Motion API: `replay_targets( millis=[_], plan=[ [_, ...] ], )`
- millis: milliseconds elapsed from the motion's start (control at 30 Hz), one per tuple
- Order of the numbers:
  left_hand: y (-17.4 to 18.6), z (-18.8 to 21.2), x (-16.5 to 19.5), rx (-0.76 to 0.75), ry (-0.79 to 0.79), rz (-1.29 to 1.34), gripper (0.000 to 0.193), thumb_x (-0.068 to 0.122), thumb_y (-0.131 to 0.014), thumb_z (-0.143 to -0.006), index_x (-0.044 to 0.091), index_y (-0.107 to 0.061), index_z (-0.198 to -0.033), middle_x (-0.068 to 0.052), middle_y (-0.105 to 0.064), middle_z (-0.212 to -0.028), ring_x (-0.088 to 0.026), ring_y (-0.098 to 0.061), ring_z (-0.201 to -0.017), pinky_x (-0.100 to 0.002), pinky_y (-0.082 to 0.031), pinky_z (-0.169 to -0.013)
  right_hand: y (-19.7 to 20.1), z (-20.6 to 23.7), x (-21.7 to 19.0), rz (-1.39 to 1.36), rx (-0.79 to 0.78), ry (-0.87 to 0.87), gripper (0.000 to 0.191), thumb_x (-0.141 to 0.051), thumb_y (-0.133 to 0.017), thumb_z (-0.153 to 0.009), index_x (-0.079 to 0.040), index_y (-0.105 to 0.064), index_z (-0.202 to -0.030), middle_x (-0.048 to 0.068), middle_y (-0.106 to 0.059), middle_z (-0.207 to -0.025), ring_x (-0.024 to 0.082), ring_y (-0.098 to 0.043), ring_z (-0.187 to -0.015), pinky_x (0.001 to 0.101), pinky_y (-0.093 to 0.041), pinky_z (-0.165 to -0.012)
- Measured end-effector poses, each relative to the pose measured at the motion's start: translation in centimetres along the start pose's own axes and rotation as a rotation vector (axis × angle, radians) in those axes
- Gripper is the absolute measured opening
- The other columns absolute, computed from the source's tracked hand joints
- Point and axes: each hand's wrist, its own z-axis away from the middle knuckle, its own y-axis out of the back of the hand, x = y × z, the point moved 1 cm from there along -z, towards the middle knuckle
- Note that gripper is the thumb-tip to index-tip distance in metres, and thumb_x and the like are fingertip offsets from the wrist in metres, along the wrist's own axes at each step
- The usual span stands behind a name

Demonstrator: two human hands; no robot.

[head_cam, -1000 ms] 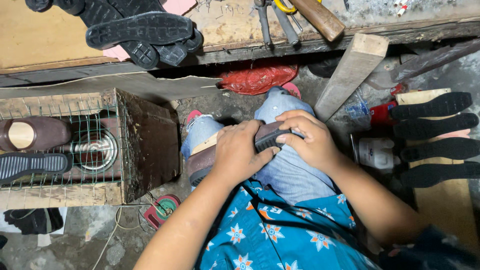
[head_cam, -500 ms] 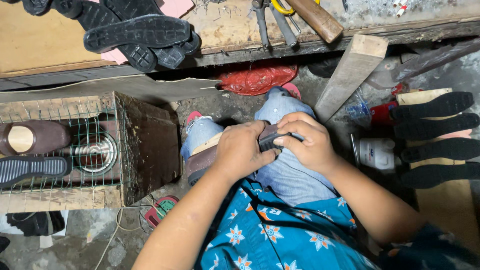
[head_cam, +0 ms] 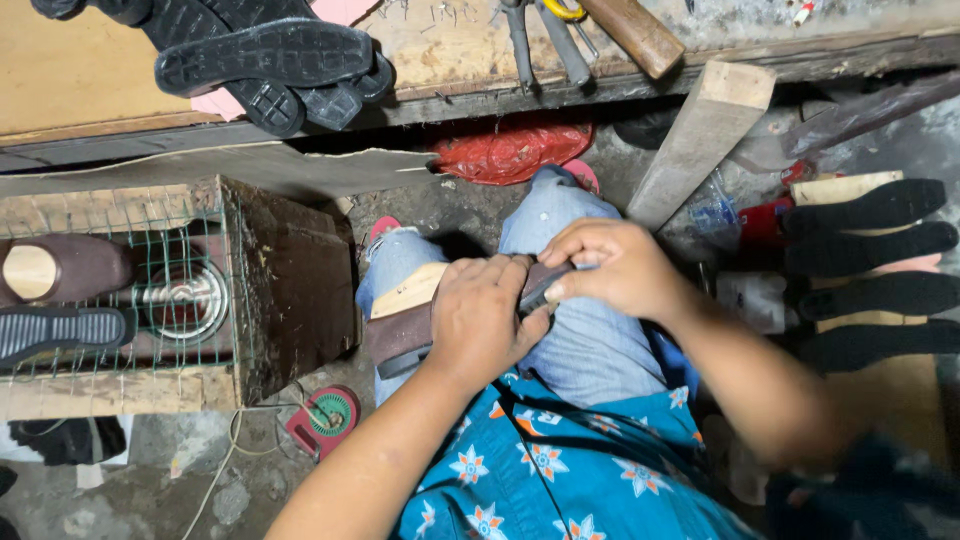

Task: The person is repairing a brown shoe by attaching a black sole. They use a wooden shoe tree to hold the shoe and a hammer to secure the sole in place.

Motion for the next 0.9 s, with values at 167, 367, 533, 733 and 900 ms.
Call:
replay_targets(
  millis=[167, 367, 533, 733, 900],
  plan=[
    [2.3, 1.6, 1.6, 0.069, -0.018, 0.032, 0.048, 0.029, -0.08, -0.071, 0.005, -0.068, -0.11, -0.011, -0.068, -0.094, -0.032, -0.065, -0.09, -0.045, -0.045, -0.084, -1.3, 1.1, -1.8, 0.088, -0.038, -0.021, 0.05, 0.011, -0.081, -0.076, 0.006, -0.065, -0.123, 0.013, -0.067, -0.124, 0.02, -0.065, -0.119, 0.037, -0.053, -0.106],
    [6.2, 3.8, 2.0, 0.109, 0.022, 0.164, 0.046, 0.03, -0.084, -0.068, 0.009, -0.069, -0.106, -0.007, -0.067, -0.09, -0.031, -0.064, -0.088, -0.042, -0.041, -0.081, -4.5, 3.2, -3.1, -0.031, -0.001, 0.043, 0.064, 0.006, -0.082, -0.076, 0.002, -0.059, -0.135, 0.01, -0.061, -0.133, 0.02, -0.061, -0.124, 0.0381, -0.052, -0.106],
    [8.2, 5.7, 1.8, 0.169, -0.038, 0.238, 0.044, 0.028, -0.087, -0.069, 0.009, -0.068, -0.104, -0.006, -0.07, -0.097, -0.028, -0.067, -0.091, -0.04, -0.041, -0.087, -6.9, 4.3, -3.8, 0.049, -0.027, 0.154, 0.058, 0.003, -0.081, -0.081, 0.001, -0.06, -0.135, 0.011, -0.059, -0.136, 0.021, -0.06, -0.129, 0.0391, -0.051, -0.11],
    [10.3, 8.4, 1.3, 0.197, -0.047, 0.367, 0.038, 0.023, -0.082, -0.072, 0.01, -0.069, -0.106, -0.005, -0.075, -0.104, -0.025, -0.07, -0.096, -0.037, -0.048, -0.093, -11.1, 4.3, -6.6, 0.305, -0.049, 0.312, 0.056, -0.002, -0.084, -0.08, -0.001, -0.062, -0.131, 0.014, -0.063, -0.131, 0.023, -0.063, -0.125, 0.0373, -0.05, -0.107],
    [11.3, 9.5, 0.0, 0.238, -0.021, 0.342, 0.041, 0.027, -0.085, -0.072, 0.009, -0.069, -0.106, -0.008, -0.072, -0.102, -0.028, -0.069, -0.098, -0.04, -0.048, -0.091, -14.5, 3.9, -8.7, 0.682, 0.069, 0.614, 0.045, -0.005, -0.084, -0.082, -0.004, -0.065, -0.123, 0.016, -0.062, -0.13, 0.026, -0.065, -0.119, 0.0349, -0.055, -0.101]
  ],
)
